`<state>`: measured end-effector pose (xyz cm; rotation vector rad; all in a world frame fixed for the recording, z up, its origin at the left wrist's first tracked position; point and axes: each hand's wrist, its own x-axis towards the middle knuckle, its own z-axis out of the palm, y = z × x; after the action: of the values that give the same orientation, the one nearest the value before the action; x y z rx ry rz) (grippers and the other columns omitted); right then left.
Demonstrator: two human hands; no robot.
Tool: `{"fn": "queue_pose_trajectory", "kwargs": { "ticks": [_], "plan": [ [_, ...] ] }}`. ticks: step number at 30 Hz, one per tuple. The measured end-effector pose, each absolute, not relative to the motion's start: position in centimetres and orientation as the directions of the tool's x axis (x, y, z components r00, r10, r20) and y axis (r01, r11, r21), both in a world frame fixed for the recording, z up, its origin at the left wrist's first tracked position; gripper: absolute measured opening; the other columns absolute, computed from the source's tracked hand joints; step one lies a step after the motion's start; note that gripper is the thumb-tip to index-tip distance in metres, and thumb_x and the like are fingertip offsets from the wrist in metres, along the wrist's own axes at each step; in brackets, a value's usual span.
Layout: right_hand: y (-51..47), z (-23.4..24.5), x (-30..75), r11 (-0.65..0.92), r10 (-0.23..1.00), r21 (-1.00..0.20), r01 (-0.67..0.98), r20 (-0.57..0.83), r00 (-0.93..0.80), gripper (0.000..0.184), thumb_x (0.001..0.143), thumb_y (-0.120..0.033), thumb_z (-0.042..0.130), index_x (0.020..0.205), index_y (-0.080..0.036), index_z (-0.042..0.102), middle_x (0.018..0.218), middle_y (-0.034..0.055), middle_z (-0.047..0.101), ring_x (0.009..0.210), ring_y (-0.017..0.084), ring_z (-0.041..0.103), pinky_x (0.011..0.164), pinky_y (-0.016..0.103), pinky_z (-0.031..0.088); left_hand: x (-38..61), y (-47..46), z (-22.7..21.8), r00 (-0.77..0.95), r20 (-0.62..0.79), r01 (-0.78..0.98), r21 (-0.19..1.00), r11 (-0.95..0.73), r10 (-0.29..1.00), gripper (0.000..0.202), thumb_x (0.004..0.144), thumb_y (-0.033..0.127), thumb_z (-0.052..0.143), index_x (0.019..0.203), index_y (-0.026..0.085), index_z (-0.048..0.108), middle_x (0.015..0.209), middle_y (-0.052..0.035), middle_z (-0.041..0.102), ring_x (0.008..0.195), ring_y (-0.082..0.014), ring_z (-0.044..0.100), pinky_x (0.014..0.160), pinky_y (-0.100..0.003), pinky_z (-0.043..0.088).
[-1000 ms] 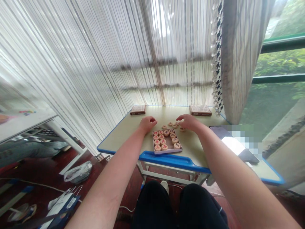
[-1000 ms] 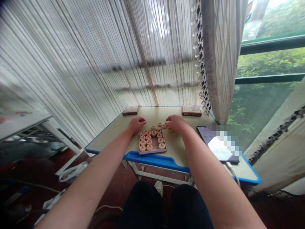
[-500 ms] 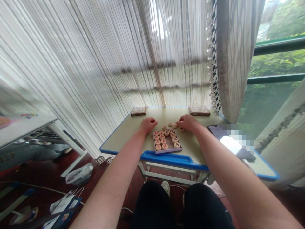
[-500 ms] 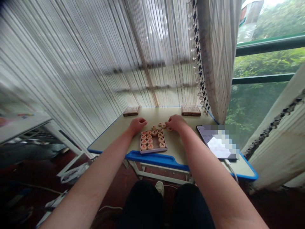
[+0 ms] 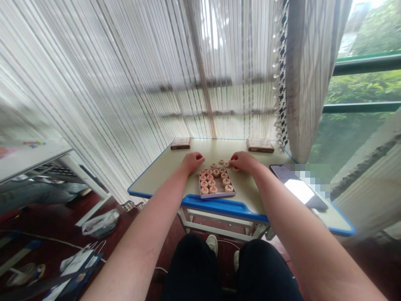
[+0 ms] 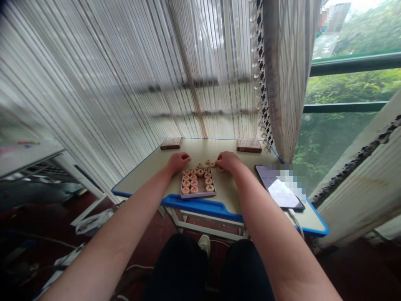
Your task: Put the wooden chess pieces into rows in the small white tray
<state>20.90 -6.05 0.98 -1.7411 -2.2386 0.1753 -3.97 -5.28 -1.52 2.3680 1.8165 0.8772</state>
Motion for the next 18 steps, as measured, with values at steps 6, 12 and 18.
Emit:
{"fn": "queue_pose_trajectory", "kwargs": {
  "ticks": [6,12,18],
  "plan": [
    [-6.2,1.0,20.8,0.263,0.965,-0.340,0.903,0.115,-0.237,0.031,0.068,-0.019,0.054,0.097,-0.024,0.066,0.096,0.0013,0.066,0.075,0.014,0.058,0.061,0.020,0.040,-4.0,-5.2,-1.5,0.154,0.394,0.889,0.346,-0.301,0.906,0.031,0.074,0.040,0.048,0.080,0.016,0.066,0.077,-0.0054,0.067,0.070,-0.0150,0.058,0.065,-0.025,0.042],
    [-5.9,0.4,21.0,0.266,0.961,-0.248,0.932,0.139,-0.237,0.032,0.072,-0.036,0.052,0.098,-0.021,0.064,0.093,0.0052,0.066,0.079,0.018,0.058,0.064,0.024,0.041,-3.8,-5.5,-1.3,0.149,0.391,0.887,0.354,-0.298,0.908,0.030,0.073,0.040,0.049,0.080,0.016,0.067,0.076,-0.0058,0.066,0.070,-0.0153,0.058,0.065,-0.025,0.042],
    [-5.2,-0.1,21.2,0.271,0.960,-0.224,0.936,0.133,-0.246,0.033,0.073,-0.039,0.051,0.097,-0.023,0.064,0.094,0.0051,0.066,0.084,0.018,0.058,0.070,0.026,0.041,-3.9,-5.6,-1.2,0.139,0.376,0.893,0.353,-0.280,0.916,0.030,0.074,0.039,0.049,0.081,0.016,0.067,0.079,-0.0060,0.067,0.072,-0.0154,0.058,0.067,-0.025,0.042]
  ]
}}
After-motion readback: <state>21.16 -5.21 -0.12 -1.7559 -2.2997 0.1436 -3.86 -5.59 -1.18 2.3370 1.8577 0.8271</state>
